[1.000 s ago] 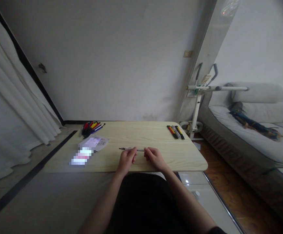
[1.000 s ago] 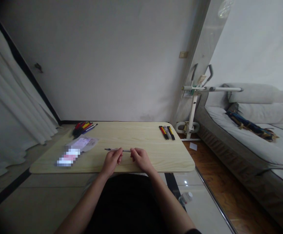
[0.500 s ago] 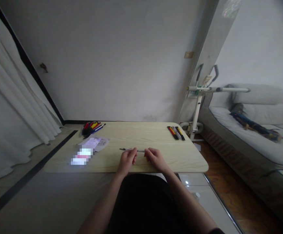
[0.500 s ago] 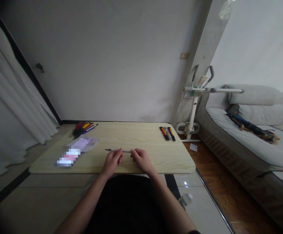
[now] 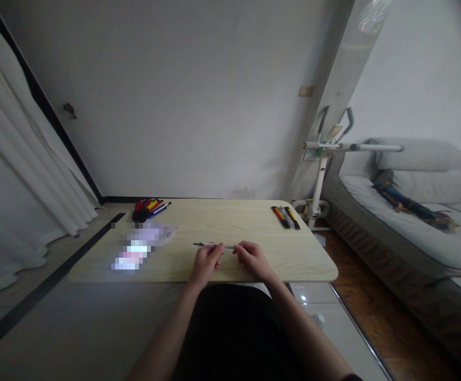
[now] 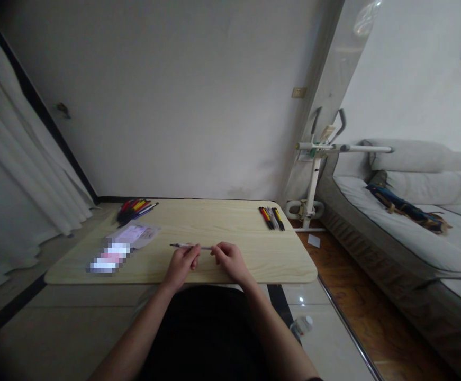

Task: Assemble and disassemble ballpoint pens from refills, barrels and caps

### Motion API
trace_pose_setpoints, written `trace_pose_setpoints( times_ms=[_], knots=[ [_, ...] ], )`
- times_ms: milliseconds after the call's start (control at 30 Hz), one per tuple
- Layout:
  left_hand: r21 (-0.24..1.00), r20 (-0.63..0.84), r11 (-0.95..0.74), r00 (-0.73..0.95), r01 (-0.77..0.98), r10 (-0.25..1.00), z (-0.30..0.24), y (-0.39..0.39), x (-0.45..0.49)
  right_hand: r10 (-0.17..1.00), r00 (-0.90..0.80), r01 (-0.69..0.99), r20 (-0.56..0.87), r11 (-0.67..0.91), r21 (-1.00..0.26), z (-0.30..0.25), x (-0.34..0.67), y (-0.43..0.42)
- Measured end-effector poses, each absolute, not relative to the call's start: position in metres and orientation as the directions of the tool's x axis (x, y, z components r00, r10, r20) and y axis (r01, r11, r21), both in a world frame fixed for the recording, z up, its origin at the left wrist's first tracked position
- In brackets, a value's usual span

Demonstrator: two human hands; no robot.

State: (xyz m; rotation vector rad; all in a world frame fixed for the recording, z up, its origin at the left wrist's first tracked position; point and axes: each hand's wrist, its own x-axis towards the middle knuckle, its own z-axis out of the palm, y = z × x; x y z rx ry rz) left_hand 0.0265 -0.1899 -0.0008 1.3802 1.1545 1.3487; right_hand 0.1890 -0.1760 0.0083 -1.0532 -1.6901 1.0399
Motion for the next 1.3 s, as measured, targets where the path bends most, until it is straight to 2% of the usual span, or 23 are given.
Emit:
trace_pose_setpoints(
  times_ms=[233,533,1300],
  knots=[
    [0.990,0.142,-0.143,-0.049,-0.014,0.989,0.0002,-0.1905,0.0276,0.934,-0.261,0.174,0.243,0.294,-0.940,0.0057,0.1878,-0.1753],
    [0.988,0.146,-0.149,-0.051,-0.042,0.988,-0.0006,-0.1910,0.0277,0.941,-0.261,0.148,0.218,0.262,-0.954,0.0059,0.1872,-0.1772],
    [0.990,0.115,-0.120,-0.060,-0.080,0.992,0.0011,-0.1915,0.0274,0.946,-0.240,0.212,0.216,0.268,-0.940,0.0037,0.1860,-0.1732]
  ],
)
